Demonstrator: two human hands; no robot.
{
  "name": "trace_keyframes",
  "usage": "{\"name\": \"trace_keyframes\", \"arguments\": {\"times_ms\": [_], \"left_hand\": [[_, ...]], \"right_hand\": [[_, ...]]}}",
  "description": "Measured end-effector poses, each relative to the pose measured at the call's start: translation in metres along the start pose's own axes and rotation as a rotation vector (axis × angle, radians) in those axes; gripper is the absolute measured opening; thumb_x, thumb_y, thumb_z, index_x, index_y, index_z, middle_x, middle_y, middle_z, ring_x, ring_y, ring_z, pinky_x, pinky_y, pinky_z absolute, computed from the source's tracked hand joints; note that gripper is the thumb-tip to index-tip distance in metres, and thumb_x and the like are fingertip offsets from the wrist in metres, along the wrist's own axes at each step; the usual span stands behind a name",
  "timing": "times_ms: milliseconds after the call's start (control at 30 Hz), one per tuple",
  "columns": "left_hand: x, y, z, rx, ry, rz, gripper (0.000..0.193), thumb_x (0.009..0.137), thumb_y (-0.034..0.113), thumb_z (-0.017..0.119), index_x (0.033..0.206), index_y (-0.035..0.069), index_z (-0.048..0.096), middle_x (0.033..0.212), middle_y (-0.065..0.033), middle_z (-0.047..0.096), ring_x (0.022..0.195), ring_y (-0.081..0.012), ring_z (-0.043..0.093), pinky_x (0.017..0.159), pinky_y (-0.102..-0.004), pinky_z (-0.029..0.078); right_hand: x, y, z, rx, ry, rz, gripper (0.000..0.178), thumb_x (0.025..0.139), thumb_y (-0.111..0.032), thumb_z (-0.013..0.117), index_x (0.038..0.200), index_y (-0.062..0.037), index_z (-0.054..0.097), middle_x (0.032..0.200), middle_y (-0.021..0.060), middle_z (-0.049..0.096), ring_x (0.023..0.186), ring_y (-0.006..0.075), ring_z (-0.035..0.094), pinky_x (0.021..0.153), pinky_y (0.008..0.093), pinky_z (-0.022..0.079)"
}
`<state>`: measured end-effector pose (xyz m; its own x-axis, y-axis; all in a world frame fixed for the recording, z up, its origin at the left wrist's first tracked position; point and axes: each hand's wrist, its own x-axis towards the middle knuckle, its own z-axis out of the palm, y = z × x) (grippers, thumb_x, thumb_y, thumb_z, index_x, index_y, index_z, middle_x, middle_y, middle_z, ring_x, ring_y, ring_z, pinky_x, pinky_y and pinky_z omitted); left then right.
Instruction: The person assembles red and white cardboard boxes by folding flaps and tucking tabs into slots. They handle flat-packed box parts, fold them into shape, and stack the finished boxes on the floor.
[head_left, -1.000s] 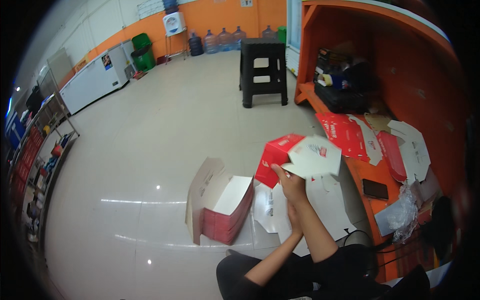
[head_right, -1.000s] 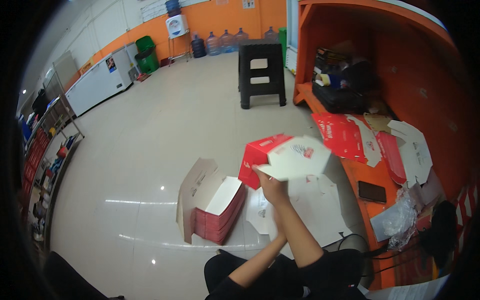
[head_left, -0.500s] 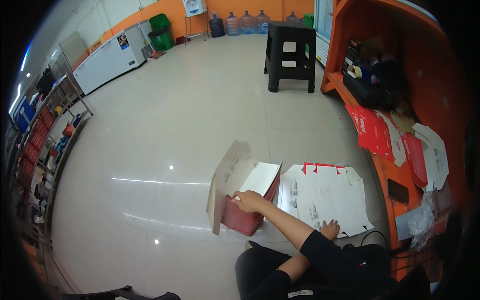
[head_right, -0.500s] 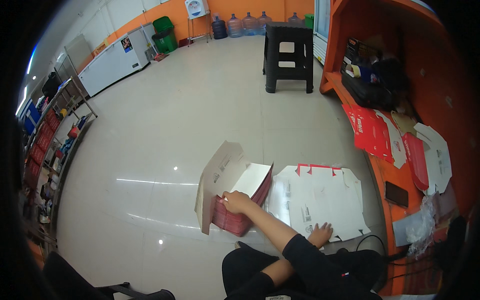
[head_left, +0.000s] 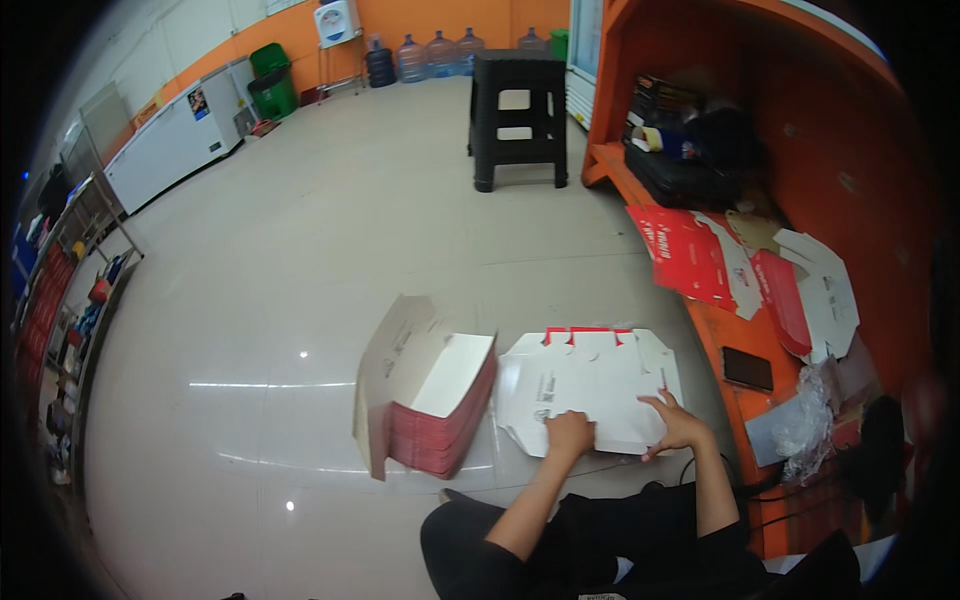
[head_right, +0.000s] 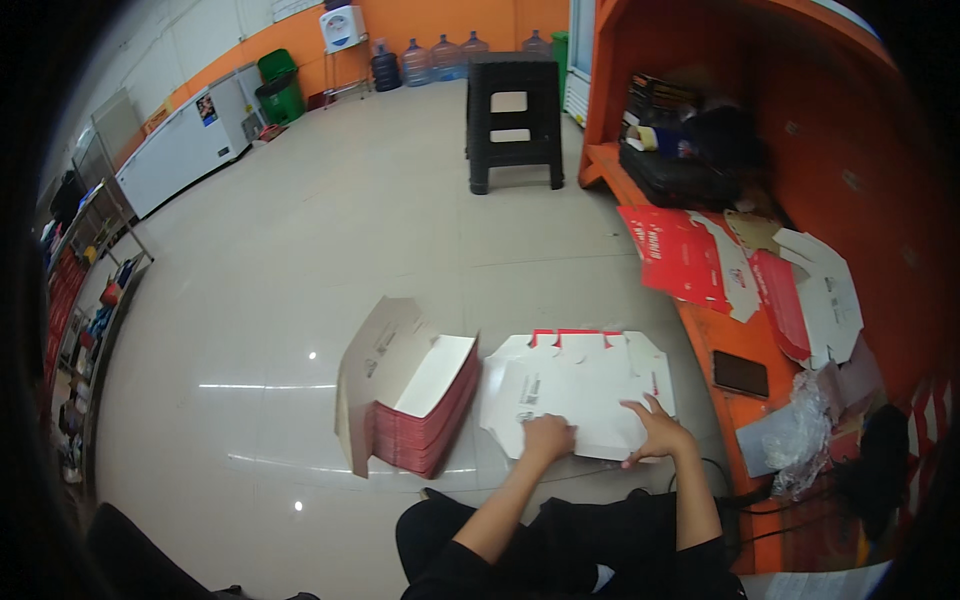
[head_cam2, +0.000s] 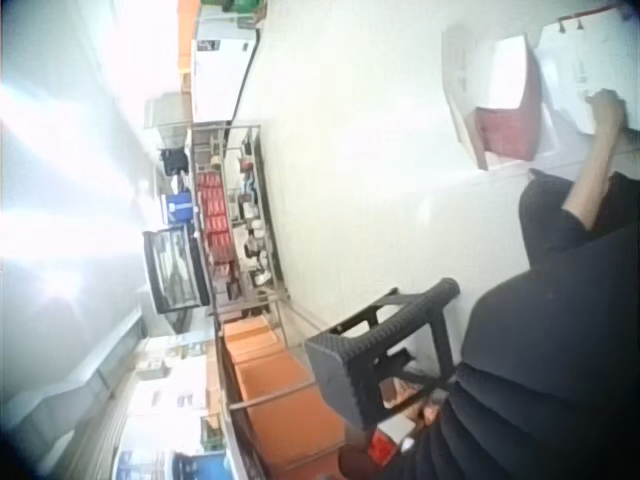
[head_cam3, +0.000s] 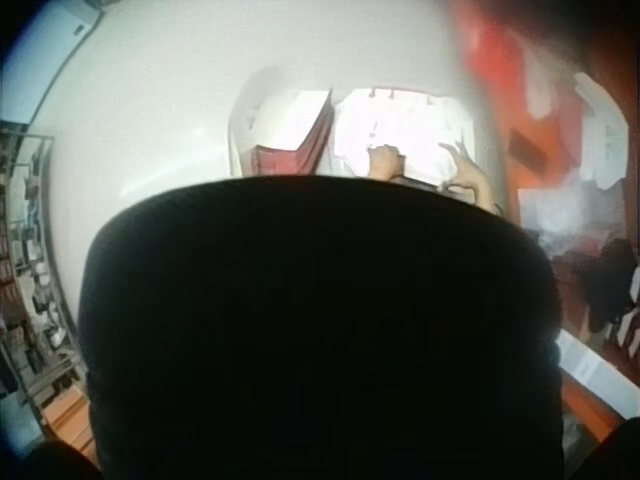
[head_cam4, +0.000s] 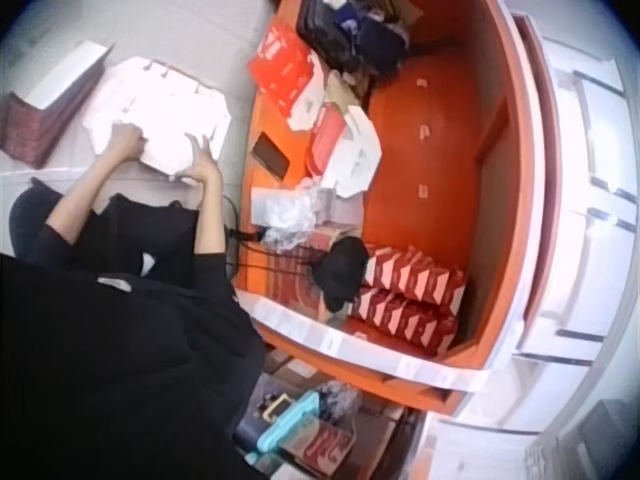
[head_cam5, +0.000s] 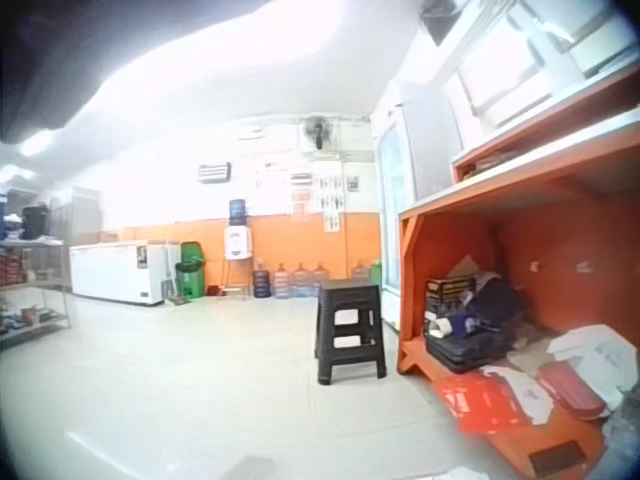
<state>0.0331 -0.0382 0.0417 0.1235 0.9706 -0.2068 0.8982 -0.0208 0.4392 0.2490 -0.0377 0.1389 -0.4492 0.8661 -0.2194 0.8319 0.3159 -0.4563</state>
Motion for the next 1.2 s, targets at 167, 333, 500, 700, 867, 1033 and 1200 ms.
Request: {"name": "trace_keyframes", "arguments": {"times_ms": [167,333,500,700,867,1033,1200], "left_hand": [[-0.002,-0.012,-0.020,0.028,-0.126,0.062,0.023,0.077,0.029,0.061,0.098,0.022,0.067,0.090,-0.0089,0.067,0.084,-0.0269,0.065,0.082,-0.0518,0.041],[-0.011,-0.012,-0.019,-0.105,-0.251,0.273,0.032,0.076,0.025,0.060,0.108,0.024,0.063,0.106,-0.0019,0.064,0.097,-0.0209,0.062,0.089,-0.0518,0.037],[-0.007,-0.005,-0.013,-0.229,-0.018,0.445,0.021,0.079,0.025,0.062,0.097,0.013,0.065,0.090,-0.0069,0.066,0.077,-0.0216,0.065,0.070,-0.0367,0.049],[0.006,-0.003,-0.010,-0.846,-0.218,0.224,0.033,0.093,0.033,0.053,0.093,0.001,0.062,0.072,-0.0029,0.057,0.063,-0.0100,0.052,0.064,-0.0282,0.045],[0.003,-0.002,-0.011,-1.005,-0.333,0.208,0.040,0.093,0.039,0.051,0.098,0.000,0.060,0.076,-0.0002,0.057,0.067,-0.0089,0.050,0.061,-0.0248,0.043],[-0.007,0.013,-0.027,-0.858,-0.330,0.199,0.029,0.093,0.028,0.054,0.099,0.000,0.055,0.074,-0.0036,0.056,0.069,-0.0104,0.049,0.066,-0.0254,0.042],[-0.008,0.003,-0.025,-0.951,-0.265,0.338,0.033,0.090,0.018,0.059,0.117,0.002,0.047,0.086,-0.0025,0.059,0.074,-0.0078,0.053,0.065,-0.0222,0.044]], "right_hand": [[-0.011,0.069,0.029,0.269,-0.248,0.258,0.048,0.061,-0.013,0.081,0.105,-0.0092,0.063,0.123,0.0209,0.049,0.098,0.0288,0.061,0.083,0.0347,0.050],[0.005,0.048,0.026,0.467,0.349,0.087,0.015,0.074,-0.010,0.072,0.082,0.0005,0.065,0.077,0.0099,0.063,0.073,0.0182,0.064,0.064,0.0310,0.051],[0.008,0.040,0.020,0.520,0.537,0.125,0.012,0.077,-0.009,0.070,0.081,0.0013,0.064,0.081,0.0097,0.064,0.072,0.0181,0.064,0.065,0.0293,0.052],[0.015,0.032,0.020,0.765,0.685,0.084,0.011,0.080,-0.005,0.065,0.090,-0.0015,0.061,0.088,0.0072,0.060,0.080,0.0158,0.062,0.068,0.0268,0.052],[0.014,0.004,0.010,0.561,0.769,-0.158,0.011,0.075,-0.005,0.069,0.085,-0.0035,0.064,0.083,0.0057,0.059,0.076,0.0161,0.060,0.067,0.0262,0.049],[0.007,-0.013,0.011,0.265,0.818,-0.277,0.013,0.067,-0.005,0.074,0.079,-0.0046,0.067,0.076,0.0055,0.059,0.070,0.0197,0.058,0.064,0.0289,0.048],[0.004,-0.017,0.018,0.158,0.709,-0.404,0.011,0.069,-0.005,0.070,0.080,-0.0063,0.068,0.076,0.0041,0.058,0.071,0.0188,0.057,0.064,0.0304,0.048]]}}
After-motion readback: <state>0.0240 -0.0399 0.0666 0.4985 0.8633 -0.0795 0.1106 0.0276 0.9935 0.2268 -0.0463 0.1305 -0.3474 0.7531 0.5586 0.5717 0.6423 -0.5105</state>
